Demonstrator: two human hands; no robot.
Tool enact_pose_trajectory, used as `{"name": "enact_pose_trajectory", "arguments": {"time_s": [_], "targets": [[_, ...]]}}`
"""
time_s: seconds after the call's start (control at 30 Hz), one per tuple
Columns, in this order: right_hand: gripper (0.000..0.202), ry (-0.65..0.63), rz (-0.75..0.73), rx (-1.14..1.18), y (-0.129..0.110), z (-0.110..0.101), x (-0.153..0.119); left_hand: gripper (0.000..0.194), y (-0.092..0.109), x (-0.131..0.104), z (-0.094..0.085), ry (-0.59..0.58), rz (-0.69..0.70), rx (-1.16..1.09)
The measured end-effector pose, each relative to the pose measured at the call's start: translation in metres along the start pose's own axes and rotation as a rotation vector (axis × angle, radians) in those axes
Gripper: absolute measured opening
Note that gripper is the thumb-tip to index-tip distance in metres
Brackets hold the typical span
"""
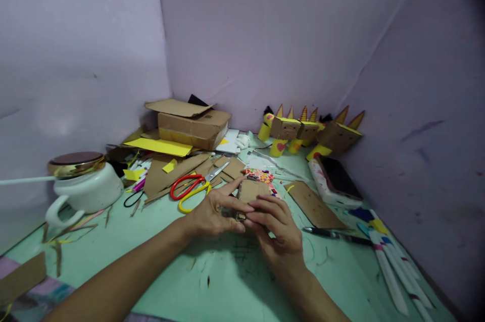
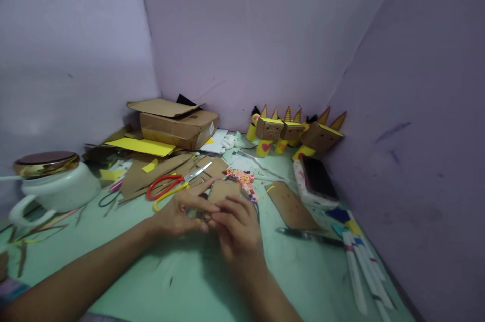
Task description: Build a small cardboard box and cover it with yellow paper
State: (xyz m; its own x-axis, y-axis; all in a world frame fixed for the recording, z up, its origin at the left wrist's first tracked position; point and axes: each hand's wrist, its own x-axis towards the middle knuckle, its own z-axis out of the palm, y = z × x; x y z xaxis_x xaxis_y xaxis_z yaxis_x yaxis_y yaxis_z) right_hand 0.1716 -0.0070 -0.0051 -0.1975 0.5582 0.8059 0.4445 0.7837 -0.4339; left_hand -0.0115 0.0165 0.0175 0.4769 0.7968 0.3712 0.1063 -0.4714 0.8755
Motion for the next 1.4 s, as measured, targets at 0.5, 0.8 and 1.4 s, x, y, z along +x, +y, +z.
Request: {"name": "enact_pose_trajectory", "arguments": {"time_s": [0.5, 0.8, 1.4], "targets": [[0.061, 0.160, 1.052, 0.766, 0.028, -0.022, 0.006, 0.096, -0.024, 0.004, -0.008, -0.054, -0.055, -0.451], [0.052, -0.123, 1.090, 1.186, 0.007, -0.020, 0.015, 0.090, -0.015, 0.005, -0.014, -0.041, -0.118, -0.576], [0.045, -0.192, 1.374, 1.329, 0.000, -0.024, 0.027, 0.071, -0.002, 0.013, -0.001, 0.257, -0.439, -1.084]]}}
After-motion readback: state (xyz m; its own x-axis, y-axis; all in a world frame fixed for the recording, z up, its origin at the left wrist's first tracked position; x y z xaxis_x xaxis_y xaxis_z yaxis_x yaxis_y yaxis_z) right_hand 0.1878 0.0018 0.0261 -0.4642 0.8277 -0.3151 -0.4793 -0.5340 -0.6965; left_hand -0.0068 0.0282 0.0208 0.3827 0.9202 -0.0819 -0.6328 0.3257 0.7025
